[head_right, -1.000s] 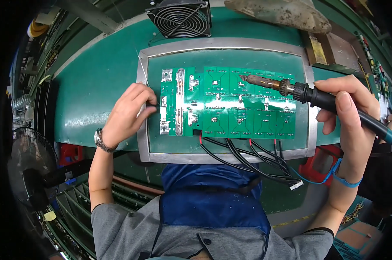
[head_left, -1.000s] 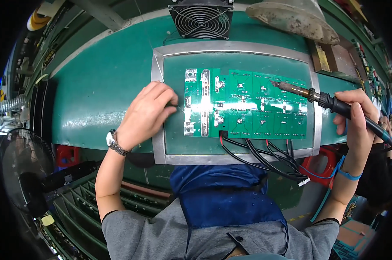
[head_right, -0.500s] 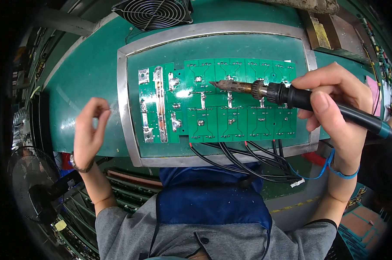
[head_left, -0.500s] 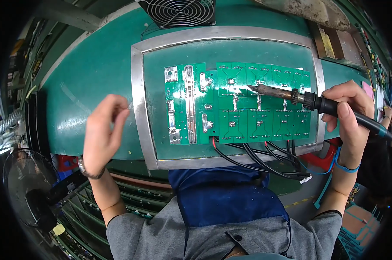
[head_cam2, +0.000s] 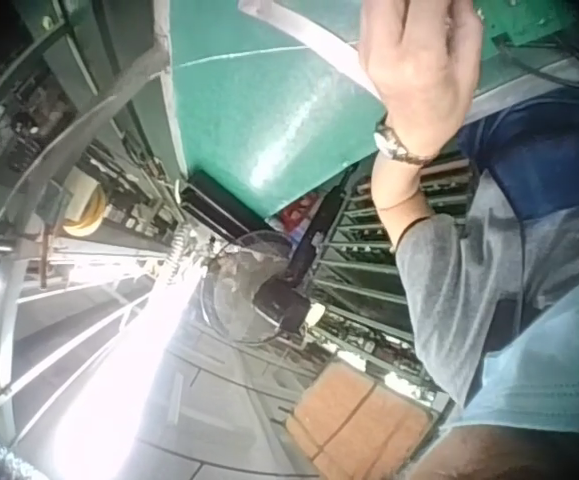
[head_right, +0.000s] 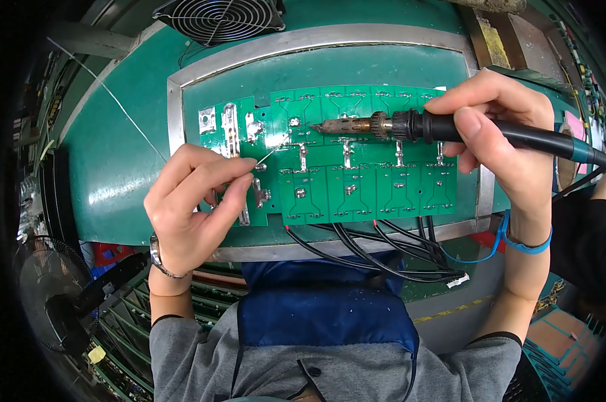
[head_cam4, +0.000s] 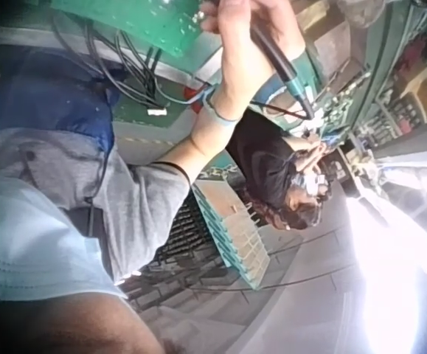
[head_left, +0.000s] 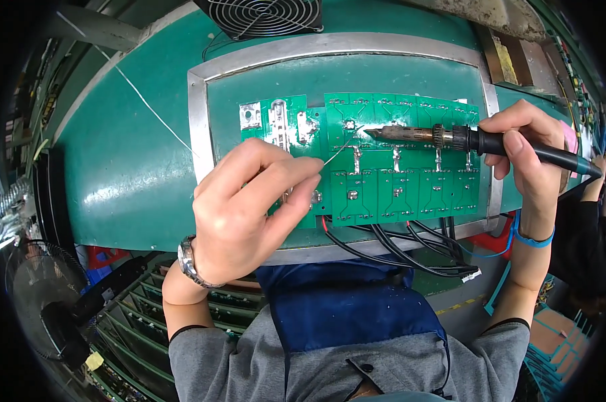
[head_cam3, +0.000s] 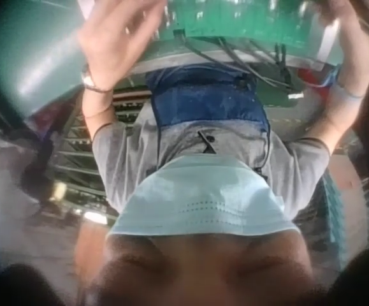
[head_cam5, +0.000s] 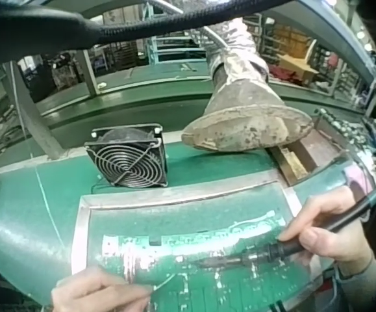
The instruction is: The person solders electrical components and wires onto a large circuit board assembly at an industrial workbench. This is done using a soldering iron and solder from a spool.
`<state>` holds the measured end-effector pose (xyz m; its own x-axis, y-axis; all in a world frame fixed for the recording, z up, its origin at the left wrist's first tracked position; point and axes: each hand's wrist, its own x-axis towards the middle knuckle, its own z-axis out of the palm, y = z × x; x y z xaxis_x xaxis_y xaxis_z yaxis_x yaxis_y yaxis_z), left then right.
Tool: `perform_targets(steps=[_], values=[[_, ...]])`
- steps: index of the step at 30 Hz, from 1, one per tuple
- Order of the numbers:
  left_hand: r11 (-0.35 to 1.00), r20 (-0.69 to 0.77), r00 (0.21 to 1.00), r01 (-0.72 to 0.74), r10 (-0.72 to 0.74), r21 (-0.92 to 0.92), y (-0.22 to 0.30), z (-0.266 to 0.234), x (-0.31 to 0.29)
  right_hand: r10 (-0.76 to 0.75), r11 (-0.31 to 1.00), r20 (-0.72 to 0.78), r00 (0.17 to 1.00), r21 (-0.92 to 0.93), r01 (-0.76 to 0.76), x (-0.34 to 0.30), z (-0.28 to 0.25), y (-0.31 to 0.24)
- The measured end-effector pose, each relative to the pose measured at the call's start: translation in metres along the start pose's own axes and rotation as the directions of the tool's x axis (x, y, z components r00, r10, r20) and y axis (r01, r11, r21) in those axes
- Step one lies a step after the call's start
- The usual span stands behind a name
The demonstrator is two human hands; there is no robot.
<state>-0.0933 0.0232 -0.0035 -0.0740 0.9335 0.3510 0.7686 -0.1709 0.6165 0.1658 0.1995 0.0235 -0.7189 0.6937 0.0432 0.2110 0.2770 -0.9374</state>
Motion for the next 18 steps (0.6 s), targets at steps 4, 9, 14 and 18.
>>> perform_targets(steps=[4,9,14,18], values=[[1.000,-0.013,1.000,0.010,-0.010,-0.003,0.002,0.000,-0.001,0.012,1.000,0.014,1.000,0.021,-0.012,0.004,-0.002,0.004],[1.000,-0.022,1.000,0.012,-0.012,-0.029,0.002,0.005,-0.006,0.043,0.999,0.045,0.998,0.017,-0.044,0.007,-0.004,0.008],[1.000,-0.016,1.000,0.005,-0.005,-0.011,0.002,0.006,-0.006,0.054,0.998,0.065,0.996,0.030,-0.056,0.009,-0.005,0.011],[1.000,-0.028,1.000,-0.007,0.008,0.019,0.002,0.007,-0.008,0.043,0.999,0.073,0.996,0.020,-0.044,0.010,-0.005,0.011]])
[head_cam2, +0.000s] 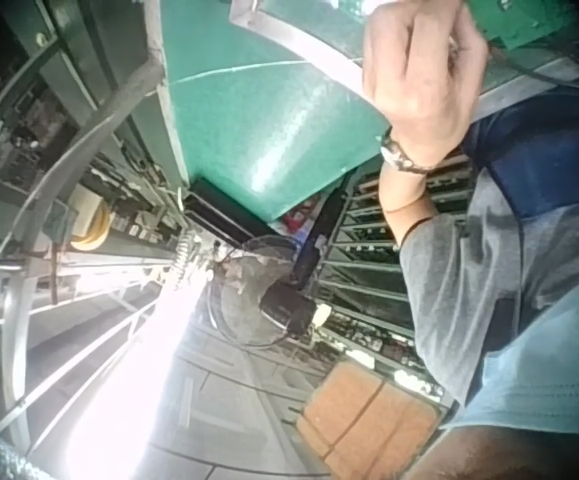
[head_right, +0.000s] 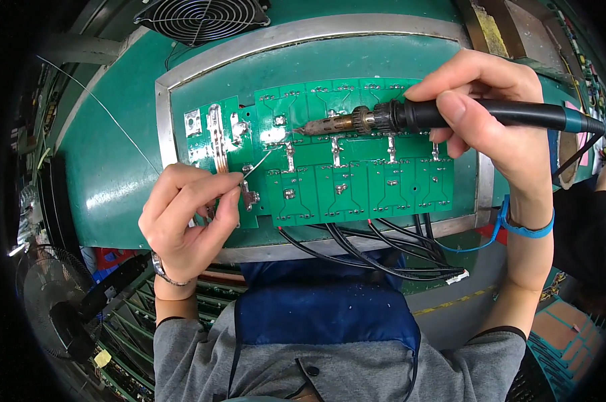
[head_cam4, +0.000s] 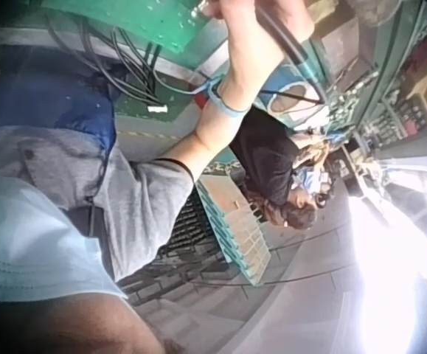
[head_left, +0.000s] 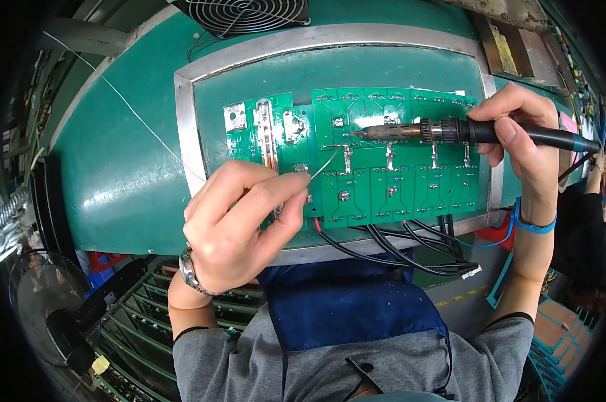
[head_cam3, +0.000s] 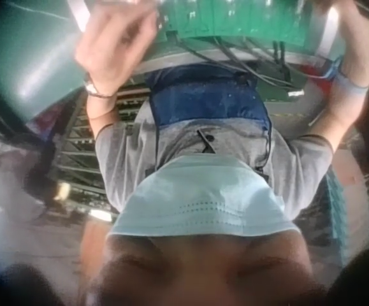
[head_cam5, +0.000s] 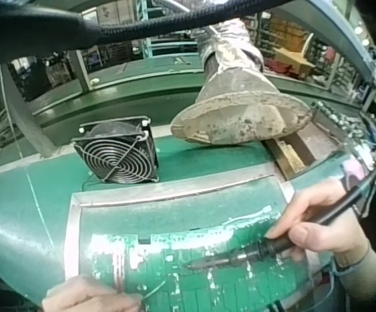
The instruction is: The person solders electrical components and wires onto a large circuit board assembly at an industrial workbench. This is done using a soldering iron and solder from a spool.
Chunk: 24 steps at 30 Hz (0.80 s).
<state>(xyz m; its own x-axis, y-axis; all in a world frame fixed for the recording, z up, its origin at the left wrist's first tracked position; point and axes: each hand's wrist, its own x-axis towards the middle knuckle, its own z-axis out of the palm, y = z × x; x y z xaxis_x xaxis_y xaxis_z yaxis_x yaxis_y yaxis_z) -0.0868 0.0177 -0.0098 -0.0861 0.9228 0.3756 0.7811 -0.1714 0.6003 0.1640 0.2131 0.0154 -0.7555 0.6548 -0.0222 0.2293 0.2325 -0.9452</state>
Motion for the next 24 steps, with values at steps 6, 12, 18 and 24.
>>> perform_targets(steps=[6,12,18,24], values=[[1.000,-0.021,1.000,-0.002,0.002,0.014,0.000,0.000,-0.001,0.000,1.000,0.007,1.000,-0.005,0.000,-0.001,0.001,0.000],[0.999,-0.076,0.996,0.038,-0.036,0.018,0.000,-0.004,-0.004,-0.092,0.995,-0.079,0.993,-0.032,0.090,-0.016,-0.012,-0.006],[0.999,-0.050,0.997,0.053,-0.052,0.008,0.003,-0.003,-0.007,-0.138,0.989,-0.080,0.987,-0.056,0.134,-0.023,-0.012,-0.003],[1.000,-0.039,0.999,0.026,-0.027,-0.013,0.005,0.002,-0.005,-0.101,0.992,-0.052,0.994,-0.076,0.097,-0.020,-0.007,-0.007]])
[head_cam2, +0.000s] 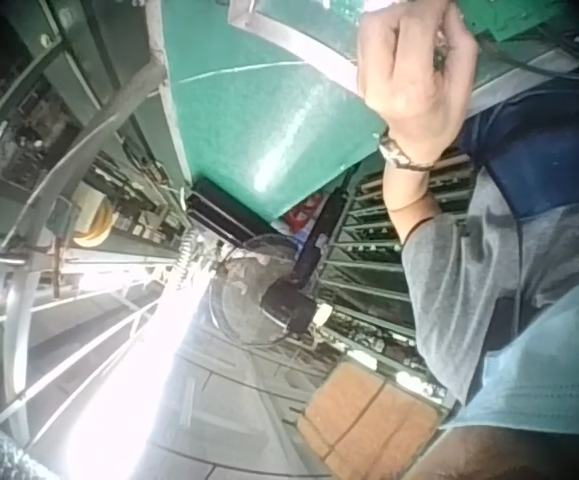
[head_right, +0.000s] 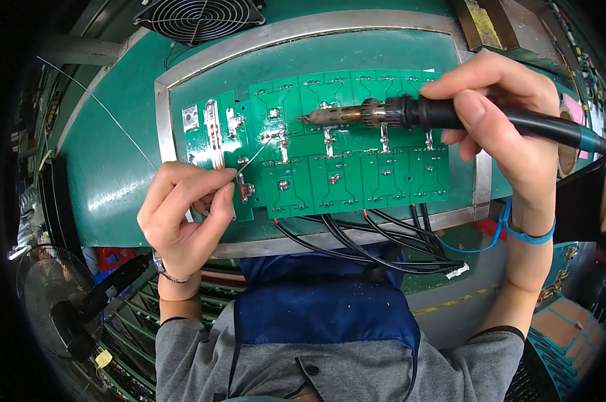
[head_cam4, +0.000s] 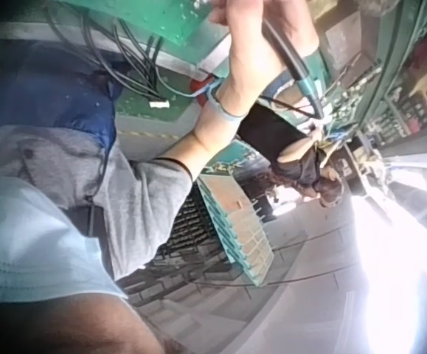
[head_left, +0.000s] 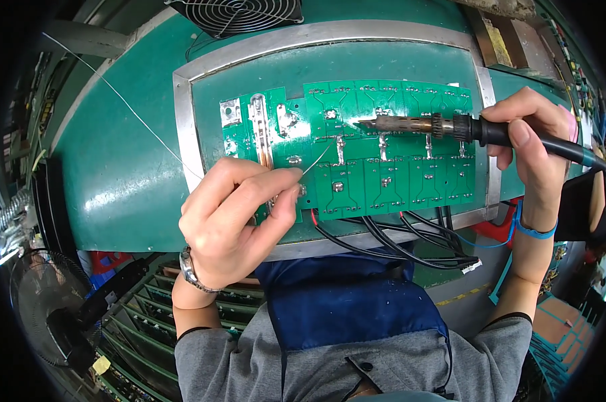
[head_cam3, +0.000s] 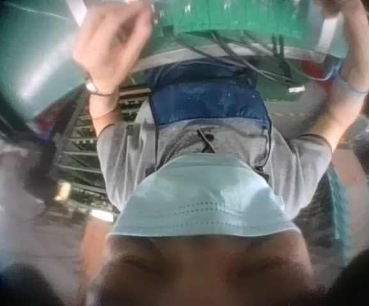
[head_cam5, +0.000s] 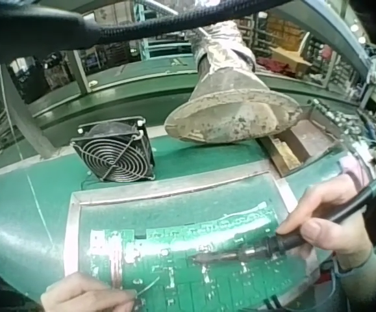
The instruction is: The person solders electrical components and wires onto a large circuit board assembly at an industrial workbench. This is done using a soldering iron and solder from a spool.
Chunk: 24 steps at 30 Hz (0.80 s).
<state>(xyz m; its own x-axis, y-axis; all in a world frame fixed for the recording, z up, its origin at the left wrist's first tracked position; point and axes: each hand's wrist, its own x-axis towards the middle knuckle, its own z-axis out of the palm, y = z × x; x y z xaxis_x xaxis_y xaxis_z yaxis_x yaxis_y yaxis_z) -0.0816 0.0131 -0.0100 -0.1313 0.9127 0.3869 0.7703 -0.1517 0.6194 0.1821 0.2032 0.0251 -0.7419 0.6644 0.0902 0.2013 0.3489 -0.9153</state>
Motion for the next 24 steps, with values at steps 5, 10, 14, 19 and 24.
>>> perform_targets(steps=[5,10,14,19,24], values=[[1.000,-0.001,1.000,0.018,-0.018,0.008,-0.002,0.003,-0.003,0.048,0.999,0.007,0.999,0.013,-0.048,0.009,0.012,0.001],[1.000,0.000,1.000,0.004,-0.004,-0.008,-0.003,0.006,0.000,0.081,0.997,0.042,0.996,0.013,-0.081,0.014,0.012,0.001],[1.000,-0.002,1.000,0.000,0.000,-0.007,-0.003,0.007,0.000,0.085,0.996,0.054,0.995,0.010,-0.086,0.014,0.011,0.001],[0.999,-0.053,0.998,0.036,-0.036,0.011,-0.004,0.004,-0.005,0.048,0.999,0.074,0.996,-0.004,-0.048,0.016,0.009,0.002],[0.996,-0.098,0.991,0.090,-0.092,-0.022,-0.003,0.000,-0.004,-0.012,0.999,-0.084,0.996,-0.034,0.009,-0.012,-0.013,-0.008]])
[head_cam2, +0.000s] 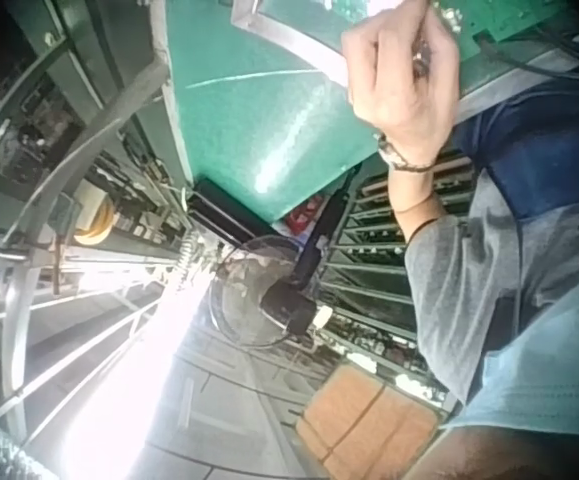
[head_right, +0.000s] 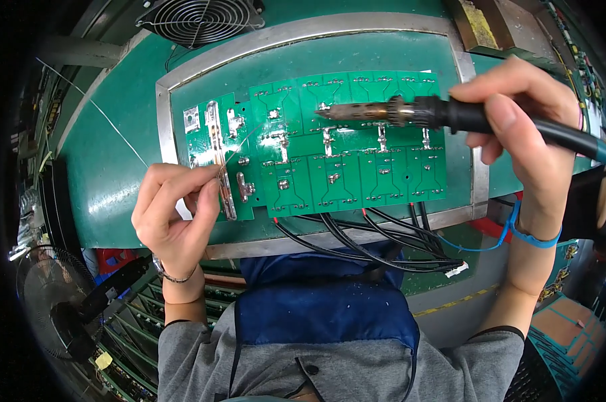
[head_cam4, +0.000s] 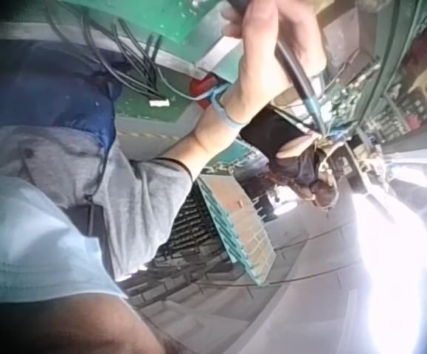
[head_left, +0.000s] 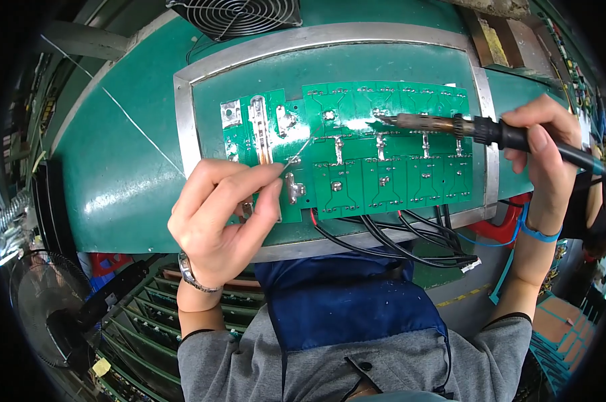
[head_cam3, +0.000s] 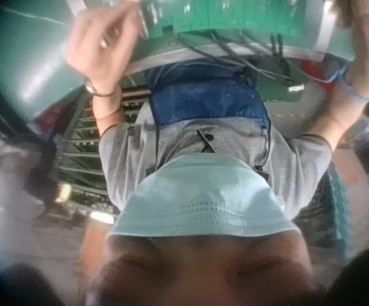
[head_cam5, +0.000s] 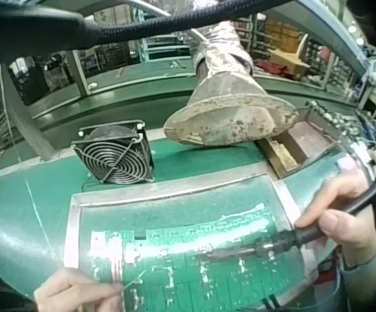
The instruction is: The person solders electrical components and wires onto a large circuit board assembly at an industrial workbench. This is done using a soldering iron and solder from a spool.
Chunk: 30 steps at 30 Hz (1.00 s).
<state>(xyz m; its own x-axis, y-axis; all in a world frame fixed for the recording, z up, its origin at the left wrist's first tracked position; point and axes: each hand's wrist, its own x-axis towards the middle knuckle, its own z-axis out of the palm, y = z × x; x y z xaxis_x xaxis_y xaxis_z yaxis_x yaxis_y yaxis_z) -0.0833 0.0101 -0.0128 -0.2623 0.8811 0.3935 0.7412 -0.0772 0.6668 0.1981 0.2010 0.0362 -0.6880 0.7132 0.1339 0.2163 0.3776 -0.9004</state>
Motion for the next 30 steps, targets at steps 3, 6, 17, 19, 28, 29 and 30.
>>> perform_targets(steps=[3,6,17,19,28,29,30], values=[[0.999,-0.045,0.999,-0.003,0.004,0.039,-0.001,-0.005,-0.004,-0.066,0.996,-0.185,0.980,-0.069,0.054,-0.023,-0.015,-0.001],[0.999,-0.130,0.991,0.042,-0.039,0.027,-0.006,-0.010,-0.015,-0.062,0.996,-0.452,0.890,-0.087,0.025,-0.048,-0.029,0.003],[0.998,-0.188,0.980,0.069,-0.066,0.011,-0.008,-0.014,-0.033,-0.214,0.958,-0.800,0.561,-0.283,-0.039,-0.056,-0.067,0.045],[0.998,-0.190,0.980,0.061,-0.054,0.033,-0.009,-0.013,-0.035,-0.237,0.954,-0.782,0.576,-0.300,-0.015,-0.050,-0.065,0.044],[0.998,-0.208,0.976,0.063,-0.060,0.005,-0.004,-0.015,-0.039,-0.444,0.843,-0.671,0.593,-0.537,0.024,-0.007,-0.061,0.070],[0.997,-0.210,0.975,0.074,-0.070,0.010,-0.004,-0.016,-0.042,-0.459,0.854,-0.712,0.532,-0.518,0.044,-0.006,-0.062,0.067],[0.996,-0.210,0.974,0.085,-0.080,0.014,-0.005,-0.018,-0.043,-0.467,0.860,-0.722,0.511,-0.505,0.072,-0.005,-0.064,0.066]])
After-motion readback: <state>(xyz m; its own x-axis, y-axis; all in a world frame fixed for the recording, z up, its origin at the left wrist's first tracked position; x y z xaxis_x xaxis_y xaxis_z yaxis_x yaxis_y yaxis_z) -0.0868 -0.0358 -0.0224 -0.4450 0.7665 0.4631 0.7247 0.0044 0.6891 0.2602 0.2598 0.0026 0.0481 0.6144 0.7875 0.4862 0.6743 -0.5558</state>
